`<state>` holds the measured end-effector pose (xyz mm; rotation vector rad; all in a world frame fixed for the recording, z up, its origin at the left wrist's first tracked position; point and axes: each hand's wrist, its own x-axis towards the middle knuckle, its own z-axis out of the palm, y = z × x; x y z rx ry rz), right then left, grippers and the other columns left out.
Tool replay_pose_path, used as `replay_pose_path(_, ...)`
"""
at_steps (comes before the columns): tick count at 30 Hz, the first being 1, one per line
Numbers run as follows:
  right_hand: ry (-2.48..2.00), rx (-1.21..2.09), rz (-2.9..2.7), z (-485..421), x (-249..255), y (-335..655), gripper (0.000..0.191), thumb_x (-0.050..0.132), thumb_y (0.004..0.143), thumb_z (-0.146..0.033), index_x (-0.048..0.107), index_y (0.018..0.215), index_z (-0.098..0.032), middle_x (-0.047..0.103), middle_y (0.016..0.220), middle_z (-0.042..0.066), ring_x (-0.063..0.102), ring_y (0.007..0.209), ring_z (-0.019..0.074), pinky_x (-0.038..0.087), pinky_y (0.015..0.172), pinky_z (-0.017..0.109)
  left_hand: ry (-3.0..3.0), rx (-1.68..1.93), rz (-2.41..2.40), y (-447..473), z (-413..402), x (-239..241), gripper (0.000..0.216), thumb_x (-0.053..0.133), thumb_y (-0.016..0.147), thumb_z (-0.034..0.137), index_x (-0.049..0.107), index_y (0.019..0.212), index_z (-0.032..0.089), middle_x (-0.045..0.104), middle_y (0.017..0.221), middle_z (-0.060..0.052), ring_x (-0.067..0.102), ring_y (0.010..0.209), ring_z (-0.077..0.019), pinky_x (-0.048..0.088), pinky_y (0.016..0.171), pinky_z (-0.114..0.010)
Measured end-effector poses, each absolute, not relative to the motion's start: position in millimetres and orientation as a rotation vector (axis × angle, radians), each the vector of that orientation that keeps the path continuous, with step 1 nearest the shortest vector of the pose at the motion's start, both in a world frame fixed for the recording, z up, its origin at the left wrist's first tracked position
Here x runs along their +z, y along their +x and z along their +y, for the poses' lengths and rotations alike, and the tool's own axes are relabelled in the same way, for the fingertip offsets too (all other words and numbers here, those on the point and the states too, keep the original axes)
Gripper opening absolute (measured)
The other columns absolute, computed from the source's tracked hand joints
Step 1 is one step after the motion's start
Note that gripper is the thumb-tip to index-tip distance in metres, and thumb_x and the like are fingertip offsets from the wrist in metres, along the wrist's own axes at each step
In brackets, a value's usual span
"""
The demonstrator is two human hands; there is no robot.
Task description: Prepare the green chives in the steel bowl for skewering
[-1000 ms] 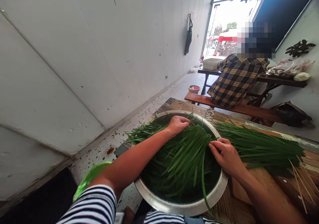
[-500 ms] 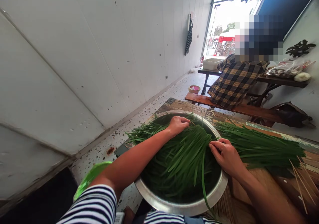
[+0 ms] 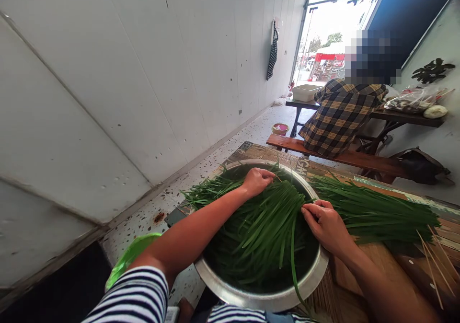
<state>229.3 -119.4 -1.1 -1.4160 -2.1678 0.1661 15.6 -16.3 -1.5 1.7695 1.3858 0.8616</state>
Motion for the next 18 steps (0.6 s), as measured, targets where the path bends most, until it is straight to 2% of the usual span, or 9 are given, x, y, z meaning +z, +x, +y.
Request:
replay_pose_path(8,-1.419,0.175,-2.131,-120,-2,229,0.029,0.045,0.086,-0.033,0.065,0.069,-0.021,0.062,0.058,0.002,0.057,0.071,0.0175,0.044,0.071,0.03,1.863,0.864,1.232,20,-28,4,0.028,0.055,0.072,0.018,0.072,0.093,0.012,0.072,0.09,-0.007,0.064,0.08,-0.0135,0.049,0.074,-0.02)
replay_pose_path(12,-1.394,0.172,-2.085,-120,-2,228,0.028,0.044,0.086,-0.034,0.065,0.073,-0.021,0.065,0.063,0.002,0.058,0.071,0.017,0.045,0.071,0.03,1.96,0.51,1.176,14,-37,29,0.037,0.055,0.066,0.011,0.07,0.101,0.009,0.071,0.078,-0.005,0.06,0.065,-0.0119,0.045,0.06,-0.019)
replay_pose_path(14,-1.381,0.165,-2.065,-121,-3,228,0.027,0.045,0.086,-0.034,0.065,0.073,-0.021,0.066,0.066,0.003,0.059,0.071,0.0172,0.045,0.071,0.03,2.002,0.375,1.214,6,-40,43,0.033,0.056,0.063,0.01,0.072,0.092,0.01,0.069,0.07,-0.003,0.057,0.059,-0.011,0.042,0.054,-0.018)
replay_pose_path(18,-1.381,0.155,-2.05,-121,-3,229,0.026,0.046,0.086,-0.034,0.065,0.074,-0.021,0.067,0.066,0.002,0.059,0.073,0.0177,0.046,0.07,0.03,2.201,0.083,1.183,-8,-44,60,0.011,0.062,0.054,0.011,0.07,0.059,0.017,0.06,0.051,0.001,0.052,0.053,-0.011,0.039,0.053,-0.019)
